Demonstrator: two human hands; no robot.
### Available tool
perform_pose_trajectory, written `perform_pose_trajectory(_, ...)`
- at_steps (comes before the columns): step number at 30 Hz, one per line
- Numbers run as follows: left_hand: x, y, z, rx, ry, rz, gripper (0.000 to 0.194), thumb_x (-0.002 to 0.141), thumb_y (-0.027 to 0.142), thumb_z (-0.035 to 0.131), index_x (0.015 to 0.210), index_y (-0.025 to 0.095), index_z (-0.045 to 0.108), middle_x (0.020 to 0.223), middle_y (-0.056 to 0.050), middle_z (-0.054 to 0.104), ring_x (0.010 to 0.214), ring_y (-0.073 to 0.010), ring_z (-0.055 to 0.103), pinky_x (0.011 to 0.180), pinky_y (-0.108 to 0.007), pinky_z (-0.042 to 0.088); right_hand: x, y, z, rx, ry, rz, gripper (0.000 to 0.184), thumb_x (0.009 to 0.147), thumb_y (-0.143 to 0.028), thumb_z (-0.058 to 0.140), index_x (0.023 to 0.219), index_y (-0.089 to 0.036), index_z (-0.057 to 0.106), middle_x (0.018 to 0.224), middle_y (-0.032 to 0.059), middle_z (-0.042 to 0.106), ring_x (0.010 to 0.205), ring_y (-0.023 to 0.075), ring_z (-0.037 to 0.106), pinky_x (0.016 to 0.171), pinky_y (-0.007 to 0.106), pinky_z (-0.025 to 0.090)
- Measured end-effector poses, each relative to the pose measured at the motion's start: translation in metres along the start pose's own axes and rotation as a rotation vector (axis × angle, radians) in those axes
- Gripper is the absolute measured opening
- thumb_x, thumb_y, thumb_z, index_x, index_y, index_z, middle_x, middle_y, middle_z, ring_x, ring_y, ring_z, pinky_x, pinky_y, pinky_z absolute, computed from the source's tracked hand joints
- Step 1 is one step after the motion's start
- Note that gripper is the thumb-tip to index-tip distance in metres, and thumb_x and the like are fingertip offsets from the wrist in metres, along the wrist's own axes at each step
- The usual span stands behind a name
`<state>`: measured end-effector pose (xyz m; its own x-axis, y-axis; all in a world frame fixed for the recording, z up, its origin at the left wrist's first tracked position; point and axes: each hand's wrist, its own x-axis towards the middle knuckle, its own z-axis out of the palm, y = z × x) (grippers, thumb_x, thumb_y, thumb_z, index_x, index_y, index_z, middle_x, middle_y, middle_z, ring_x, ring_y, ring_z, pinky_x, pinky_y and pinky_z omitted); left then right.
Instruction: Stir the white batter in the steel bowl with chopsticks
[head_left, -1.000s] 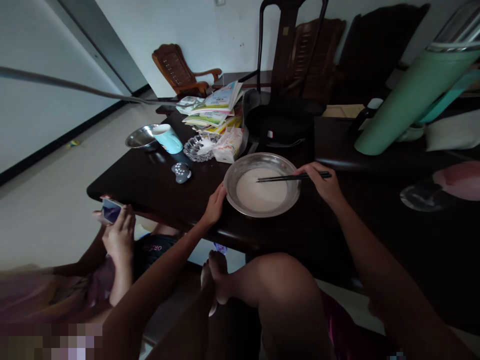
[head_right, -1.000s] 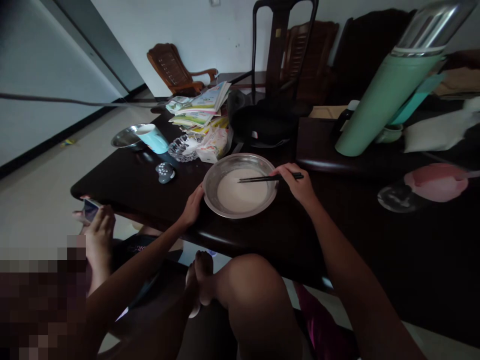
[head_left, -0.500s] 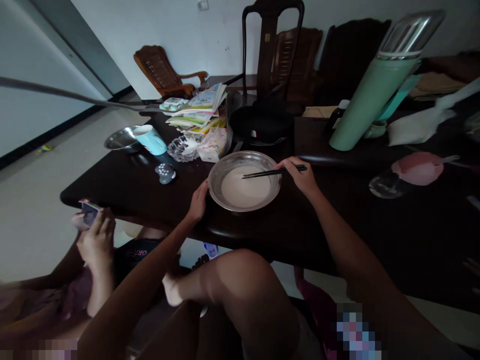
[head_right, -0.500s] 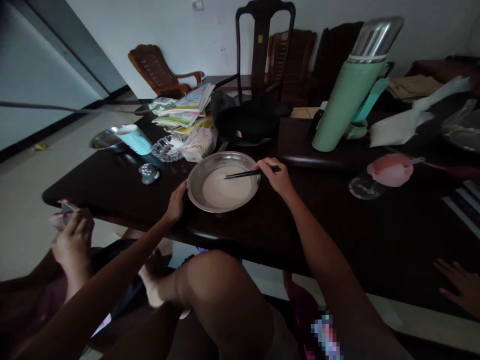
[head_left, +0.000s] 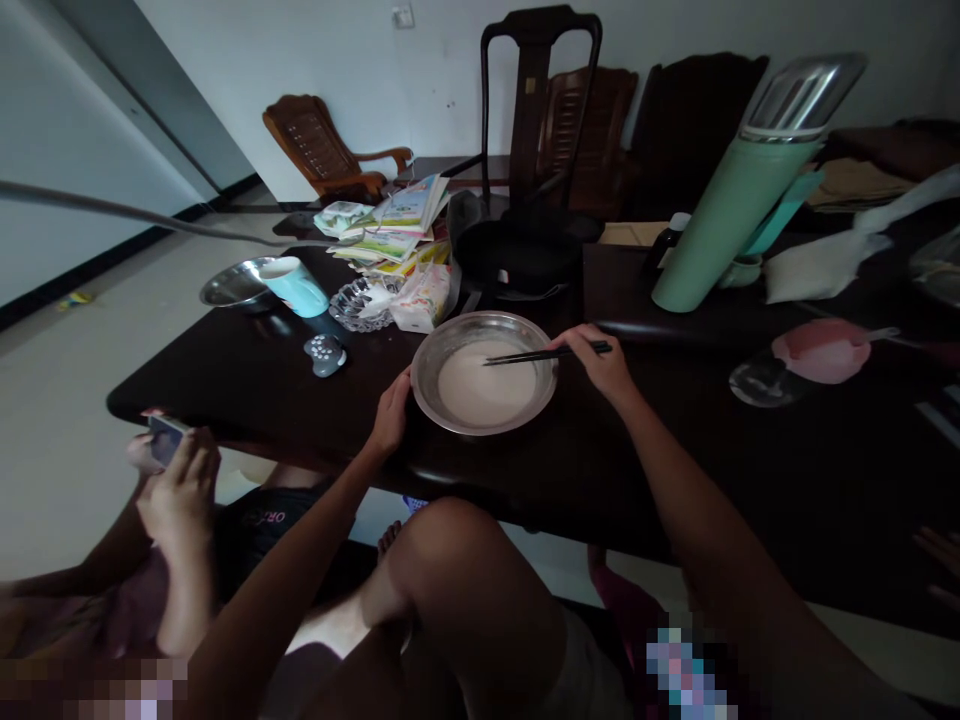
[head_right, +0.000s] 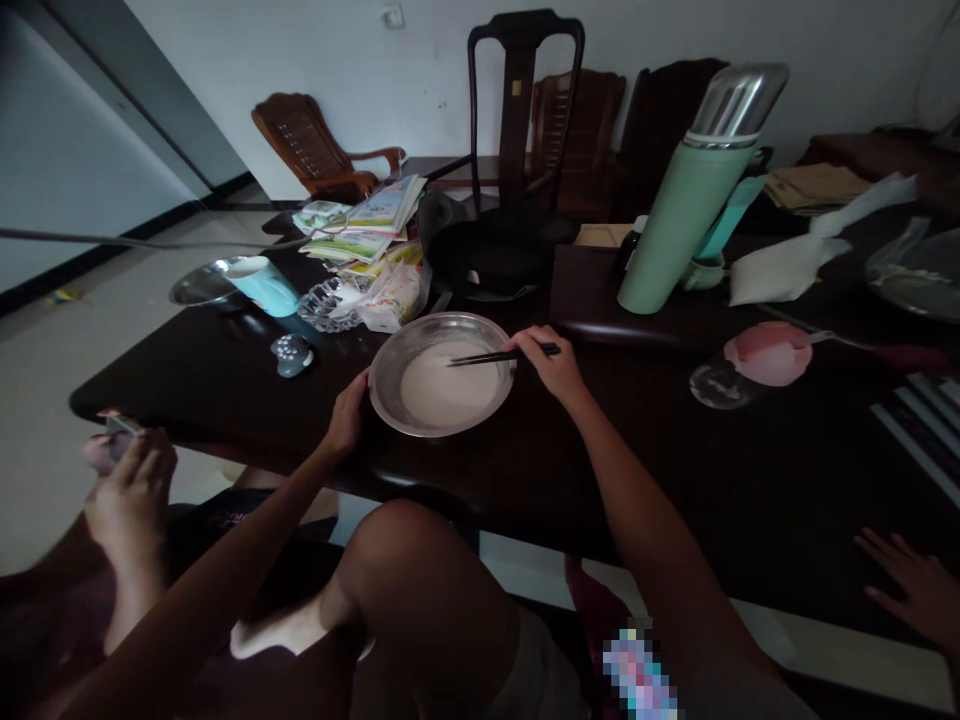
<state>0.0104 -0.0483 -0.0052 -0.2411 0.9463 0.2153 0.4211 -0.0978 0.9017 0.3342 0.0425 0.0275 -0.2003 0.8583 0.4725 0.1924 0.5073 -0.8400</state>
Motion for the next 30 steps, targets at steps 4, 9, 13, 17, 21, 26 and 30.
perform_pose_trajectory(4, -0.001, 0.000, 0.003, -0.002, 0.001, 0.024, 0.070, 0.090, 0.066, 0.036, 0.125, 0.012, 0.064, 0.132, -0.013, 0.064, 0.129, -0.0290, 0.052, 0.114, -0.043, 0.033, 0.005, 0.004, -0.006, 0.205, 0.179, 0.131, 0.044, 0.088, -0.060, 0.052, 0.067, -0.023, 0.065, 0.060, 0.0010, 0.069, 0.059, 0.0170, 0.065, 0.067, 0.033, 0.052)
perform_pose_trajectory(9, 0.001, -0.002, 0.006, 0.030, 0.021, 0.043, 0.070, 0.089, 0.068, 0.037, 0.121, 0.014, 0.066, 0.130, -0.012, 0.065, 0.128, -0.0294, 0.053, 0.114, -0.044, 0.033, -0.001, -0.002, 0.007, 0.106, -0.086, 0.045, 0.047, 0.088, -0.063, 0.050, 0.071, -0.024, 0.071, 0.076, 0.0022, 0.074, 0.077, 0.0184, 0.068, 0.080, 0.035, 0.051)
perform_pose_trajectory(13, 0.002, 0.000, 0.007, -0.005, 0.049, 0.041, 0.068, 0.087, 0.069, 0.039, 0.116, 0.015, 0.068, 0.126, -0.011, 0.068, 0.124, -0.0292, 0.055, 0.112, -0.042, 0.035, 0.000, 0.000, 0.005, 0.016, -0.081, -0.018, 0.046, 0.088, -0.064, 0.050, 0.072, -0.026, 0.071, 0.084, 0.0019, 0.075, 0.086, 0.0192, 0.067, 0.087, 0.036, 0.049)
perform_pose_trajectory(17, 0.002, 0.001, 0.006, 0.003, 0.046, 0.038, 0.066, 0.087, 0.068, 0.040, 0.115, 0.015, 0.068, 0.125, -0.012, 0.068, 0.123, -0.0290, 0.056, 0.112, -0.042, 0.036, 0.006, 0.008, -0.004, 0.186, 0.169, 0.096, 0.046, 0.088, -0.063, 0.050, 0.068, -0.024, 0.064, 0.063, 0.0011, 0.070, 0.064, 0.0175, 0.067, 0.070, 0.034, 0.052)
perform_pose_trajectory(21, 0.002, 0.001, 0.005, -0.003, 0.034, 0.023, 0.067, 0.088, 0.067, 0.039, 0.116, 0.014, 0.068, 0.126, -0.012, 0.067, 0.126, -0.0302, 0.054, 0.113, -0.044, 0.033, 0.004, 0.008, 0.002, 0.276, 0.075, 0.151, 0.046, 0.087, -0.063, 0.052, 0.067, -0.024, 0.064, 0.059, 0.0003, 0.069, 0.060, 0.0176, 0.067, 0.067, 0.033, 0.053)
perform_pose_trajectory(26, 0.001, 0.001, 0.003, -0.017, 0.010, 0.005, 0.066, 0.090, 0.066, 0.038, 0.121, 0.015, 0.067, 0.130, -0.011, 0.065, 0.127, -0.0297, 0.053, 0.114, -0.044, 0.033, -0.002, 0.004, 0.008, 0.092, -0.135, 0.037, 0.043, 0.088, -0.060, 0.053, 0.075, -0.025, 0.073, 0.083, 0.0024, 0.076, 0.087, 0.0200, 0.068, 0.086, 0.035, 0.050)
perform_pose_trajectory(30, 0.000, 0.001, 0.000, -0.018, -0.011, -0.020, 0.066, 0.089, 0.065, 0.039, 0.122, 0.014, 0.066, 0.130, -0.011, 0.065, 0.128, -0.0303, 0.052, 0.115, -0.045, 0.031, 0.003, 0.010, -0.004, 0.125, 0.156, 0.083, 0.040, 0.088, -0.057, 0.056, 0.072, -0.023, 0.071, 0.070, 0.0015, 0.073, 0.073, 0.0183, 0.068, 0.077, 0.033, 0.050)
